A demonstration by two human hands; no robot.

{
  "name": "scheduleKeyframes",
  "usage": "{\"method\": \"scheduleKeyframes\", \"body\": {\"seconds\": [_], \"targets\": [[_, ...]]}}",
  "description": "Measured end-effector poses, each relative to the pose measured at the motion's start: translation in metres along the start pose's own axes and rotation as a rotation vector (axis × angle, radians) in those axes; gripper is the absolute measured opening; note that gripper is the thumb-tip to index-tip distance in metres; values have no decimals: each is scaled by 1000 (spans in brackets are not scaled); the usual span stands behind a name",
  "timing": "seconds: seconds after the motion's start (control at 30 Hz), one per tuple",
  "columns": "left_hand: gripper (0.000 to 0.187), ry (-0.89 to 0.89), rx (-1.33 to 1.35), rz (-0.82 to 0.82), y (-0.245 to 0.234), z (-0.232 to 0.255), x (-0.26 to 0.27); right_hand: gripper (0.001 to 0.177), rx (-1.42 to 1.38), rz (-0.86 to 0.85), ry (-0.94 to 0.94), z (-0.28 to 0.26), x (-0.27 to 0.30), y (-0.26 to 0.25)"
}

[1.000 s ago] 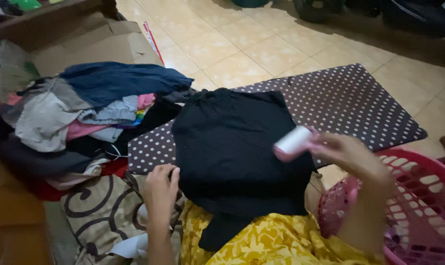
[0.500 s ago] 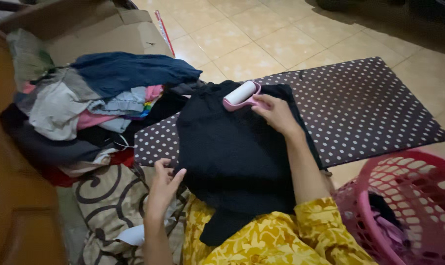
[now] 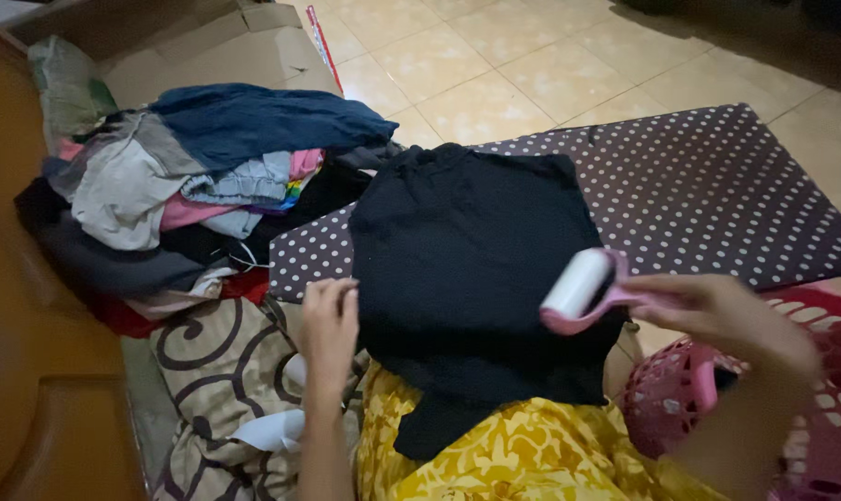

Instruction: The person uses a pink lint roller to remove lint from several garments laid out on a polka-dotted mat. They roll the tool over a white shirt, a black shirt, and a pair of jeans, then peel off the used adhesive sheet to reveal a fresh surface.

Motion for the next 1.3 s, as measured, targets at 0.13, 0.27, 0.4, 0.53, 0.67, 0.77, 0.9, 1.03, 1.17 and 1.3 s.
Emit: {"method": "scheduleKeyframes", "body": {"seconds": [0.13,0.27,0.4,0.53,0.67,0.77,0.9,1.03,1.17,1.3], "targets": [[22,27,-63,-59,19,12,-13,49,-174,-29,-479,-52,-45,39],[30,89,-254,-49,28,19,-35,48,-347,-43,-575,-104,-90,81],[26,44,-343,-113,28,17,-47,45,-315,50,-746,-117,-88,86],[17,39,-305,-142,26,17,-49,46,-363,-44,-649,-84,-62,64],[12,97,-384,-118,34,13,-46,47,-232,-87,-269,-36,-27,31],[11,92,-443,-140,43,5,-47,47,-219,-113,-115,-20,-13,14],[12,29,-336,-124,43,-13,-49,46,-82,-100,-303,-43,-36,25],[16,-4,-136,-89,38,-30,-52,43,-266,-145,-793,-124,-86,70],[18,-83,-16,-98,39,-44,-49,41,-294,-57,-920,-200,-122,116],[18,-73,54,-82,35,-53,-50,45,-269,-37,-946,-211,-129,123]]}}
Point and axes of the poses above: each hand's wrist, its own x-axis away from the middle knuckle, its own y-axis out of the palm, z = x × y, the point moved 4 cm from there along -x, towards the middle knuckle, and after that the axes turned 1 degree about y, right-handed, at the moved point
